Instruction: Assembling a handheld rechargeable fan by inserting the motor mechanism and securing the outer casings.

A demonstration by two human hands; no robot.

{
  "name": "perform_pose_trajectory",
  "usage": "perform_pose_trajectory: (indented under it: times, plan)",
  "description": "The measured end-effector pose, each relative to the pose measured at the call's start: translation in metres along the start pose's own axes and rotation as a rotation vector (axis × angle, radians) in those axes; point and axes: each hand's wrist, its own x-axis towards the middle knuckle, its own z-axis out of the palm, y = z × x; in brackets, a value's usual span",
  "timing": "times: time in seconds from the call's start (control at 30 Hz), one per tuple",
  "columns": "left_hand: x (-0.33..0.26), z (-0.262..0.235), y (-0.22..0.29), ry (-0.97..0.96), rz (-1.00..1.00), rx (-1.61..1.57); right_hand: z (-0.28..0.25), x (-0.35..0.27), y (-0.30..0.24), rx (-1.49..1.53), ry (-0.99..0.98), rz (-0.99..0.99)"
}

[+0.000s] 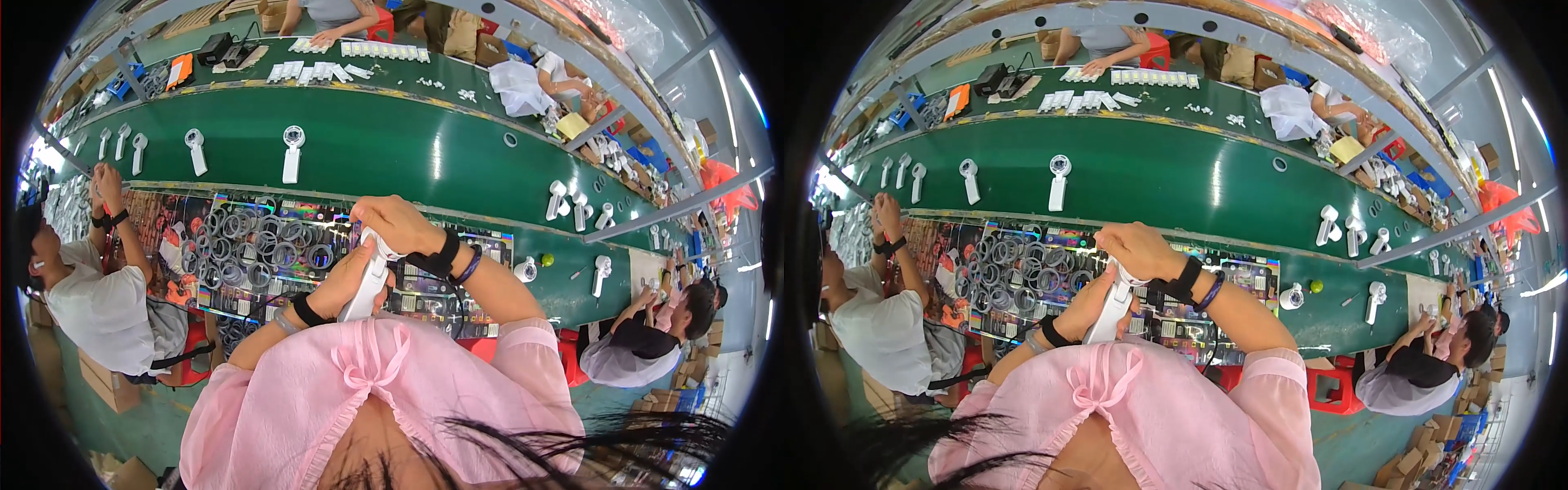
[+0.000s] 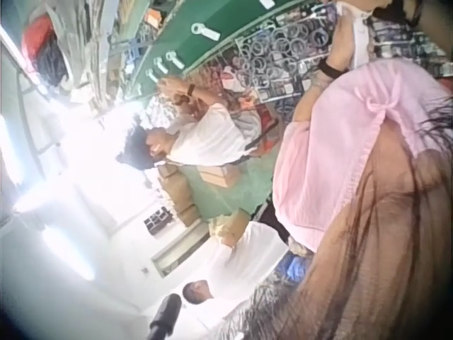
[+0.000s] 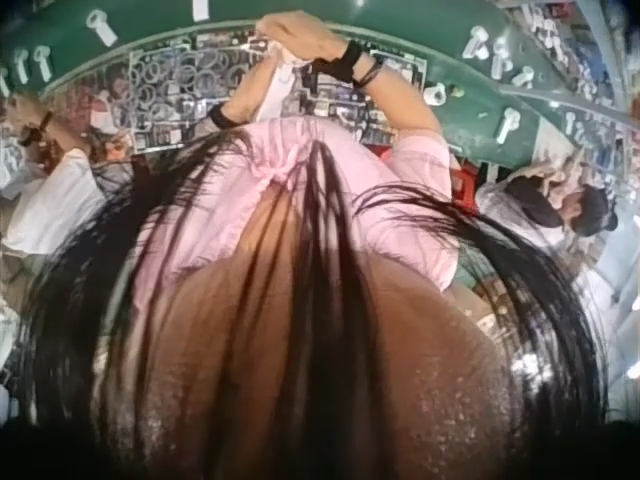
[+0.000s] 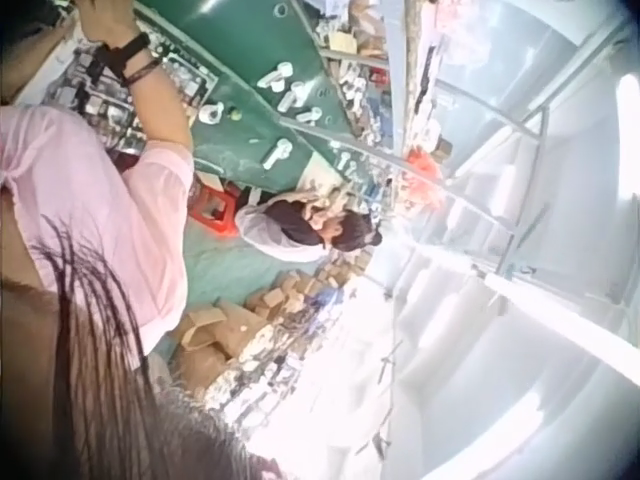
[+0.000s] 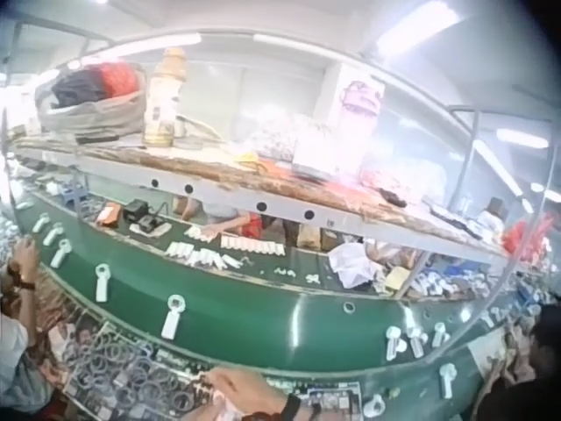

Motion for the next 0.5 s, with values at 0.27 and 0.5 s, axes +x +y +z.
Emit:
perform_pose_trajectory:
  times: [0.27,0.5]
  plan:
    - [0.006,-0.003,-0.002,0.006,-0.073,-0.154,0.002,-0.006,0.016,-0.021,-0.06,-0.154]
    - [0.002,-0.002,-0.012,-0.137,-0.151,-0.279,0.004,-0.029,0.002,-0.136,-0.1,-0.35]
